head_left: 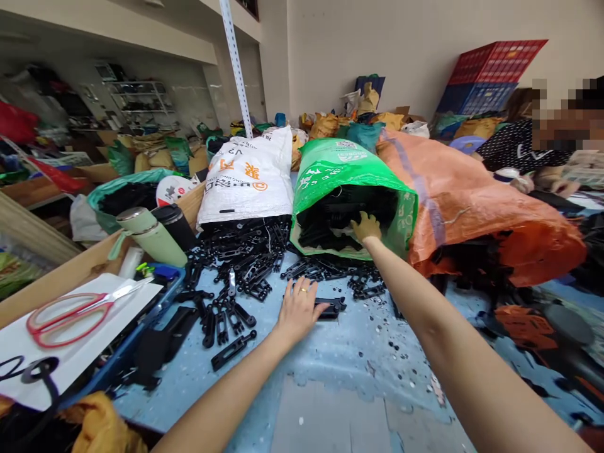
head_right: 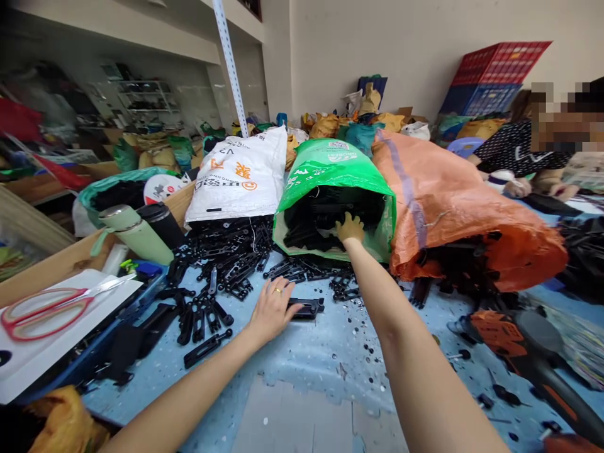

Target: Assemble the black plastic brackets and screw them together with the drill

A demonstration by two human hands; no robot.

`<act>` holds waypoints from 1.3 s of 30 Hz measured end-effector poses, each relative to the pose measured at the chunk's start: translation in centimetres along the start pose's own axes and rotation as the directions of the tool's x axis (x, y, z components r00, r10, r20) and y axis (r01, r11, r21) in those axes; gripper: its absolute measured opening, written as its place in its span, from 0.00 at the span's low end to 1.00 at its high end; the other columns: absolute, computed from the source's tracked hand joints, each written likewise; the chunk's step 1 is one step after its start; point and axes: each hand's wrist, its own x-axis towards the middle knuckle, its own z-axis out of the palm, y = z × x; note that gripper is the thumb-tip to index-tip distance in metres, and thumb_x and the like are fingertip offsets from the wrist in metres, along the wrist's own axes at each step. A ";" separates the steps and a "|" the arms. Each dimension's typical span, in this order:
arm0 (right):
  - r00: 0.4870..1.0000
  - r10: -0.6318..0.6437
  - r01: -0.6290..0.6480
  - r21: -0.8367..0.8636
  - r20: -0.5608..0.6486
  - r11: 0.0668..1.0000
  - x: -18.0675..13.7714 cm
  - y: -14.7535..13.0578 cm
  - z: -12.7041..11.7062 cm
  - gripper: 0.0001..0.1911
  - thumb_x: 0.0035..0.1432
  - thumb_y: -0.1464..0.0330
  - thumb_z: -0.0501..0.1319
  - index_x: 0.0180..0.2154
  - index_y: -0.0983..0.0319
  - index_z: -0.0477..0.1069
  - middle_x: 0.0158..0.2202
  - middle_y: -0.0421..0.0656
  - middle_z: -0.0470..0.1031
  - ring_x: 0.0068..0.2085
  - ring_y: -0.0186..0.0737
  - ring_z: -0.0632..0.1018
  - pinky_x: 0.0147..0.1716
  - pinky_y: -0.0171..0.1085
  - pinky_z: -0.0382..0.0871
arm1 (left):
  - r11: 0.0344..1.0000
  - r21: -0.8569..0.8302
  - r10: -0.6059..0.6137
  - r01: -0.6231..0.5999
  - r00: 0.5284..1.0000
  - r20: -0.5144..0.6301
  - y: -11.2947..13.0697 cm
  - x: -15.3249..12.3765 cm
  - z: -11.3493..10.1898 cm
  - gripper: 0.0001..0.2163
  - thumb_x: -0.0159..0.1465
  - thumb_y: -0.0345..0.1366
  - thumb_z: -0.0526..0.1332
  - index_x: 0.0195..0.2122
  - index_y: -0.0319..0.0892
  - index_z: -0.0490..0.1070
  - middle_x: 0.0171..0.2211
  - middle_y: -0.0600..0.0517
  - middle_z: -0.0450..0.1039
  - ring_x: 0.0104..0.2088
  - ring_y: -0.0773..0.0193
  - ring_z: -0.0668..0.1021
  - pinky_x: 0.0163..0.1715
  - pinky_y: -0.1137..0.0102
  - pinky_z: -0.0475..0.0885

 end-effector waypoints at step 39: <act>0.803 -0.518 0.432 0.311 0.294 0.846 -34.6 9.6 -9.1 0.19 0.55 0.58 0.58 0.49 0.55 0.68 0.55 0.48 0.64 0.58 0.51 0.62 0.58 0.55 0.51 | 0.926 -0.011 -0.373 0.376 0.922 0.100 -8.4 -1.3 -0.7 0.09 0.63 0.32 0.53 0.42 0.35 0.67 0.41 0.40 0.70 0.46 0.52 0.70 0.45 0.59 0.64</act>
